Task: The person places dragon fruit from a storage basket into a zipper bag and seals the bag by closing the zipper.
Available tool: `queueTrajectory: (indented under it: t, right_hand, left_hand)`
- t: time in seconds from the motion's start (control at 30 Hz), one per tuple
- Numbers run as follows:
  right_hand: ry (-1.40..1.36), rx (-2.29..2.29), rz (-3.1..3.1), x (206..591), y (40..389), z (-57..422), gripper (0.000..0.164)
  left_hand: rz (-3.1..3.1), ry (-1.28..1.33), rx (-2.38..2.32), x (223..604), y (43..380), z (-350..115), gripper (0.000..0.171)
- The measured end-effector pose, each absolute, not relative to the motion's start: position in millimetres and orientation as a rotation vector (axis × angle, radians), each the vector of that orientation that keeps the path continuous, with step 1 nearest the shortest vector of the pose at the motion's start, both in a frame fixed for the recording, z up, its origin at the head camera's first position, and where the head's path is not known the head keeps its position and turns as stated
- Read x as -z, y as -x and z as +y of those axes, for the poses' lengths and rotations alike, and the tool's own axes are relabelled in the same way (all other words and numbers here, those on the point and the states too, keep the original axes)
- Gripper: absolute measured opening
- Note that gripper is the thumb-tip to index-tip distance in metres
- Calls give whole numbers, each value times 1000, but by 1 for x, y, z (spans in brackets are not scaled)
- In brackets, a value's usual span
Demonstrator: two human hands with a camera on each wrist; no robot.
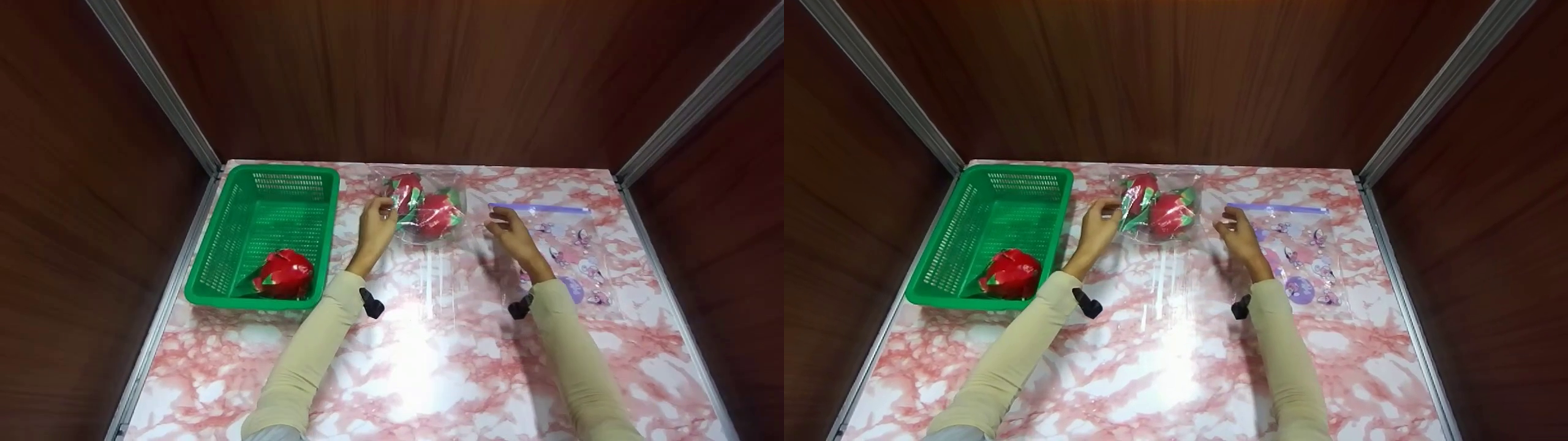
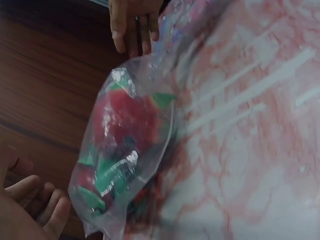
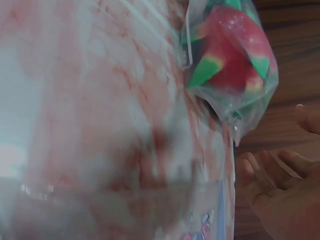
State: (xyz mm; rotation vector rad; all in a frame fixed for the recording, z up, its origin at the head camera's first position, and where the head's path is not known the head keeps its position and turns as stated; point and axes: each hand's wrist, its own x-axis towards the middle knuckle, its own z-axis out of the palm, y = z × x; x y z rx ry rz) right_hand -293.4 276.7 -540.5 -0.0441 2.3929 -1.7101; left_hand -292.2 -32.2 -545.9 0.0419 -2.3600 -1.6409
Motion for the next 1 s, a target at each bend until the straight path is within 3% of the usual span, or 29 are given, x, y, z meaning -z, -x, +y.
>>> queueTrajectory:
  t: [0.23,0.47,1.0]
  right_hand:
    - [79,1596,2563,564,299,304,57]
    - [90,1576,2611,546,287,314,53]
    - [-28,1402,2920,550,285,345,34]
  left_hand:
    - [-2346,23,1878,530,278,-11,23]
    - [-2334,109,2084,527,263,15,24]
    - [-2385,150,2238,538,250,69,21]
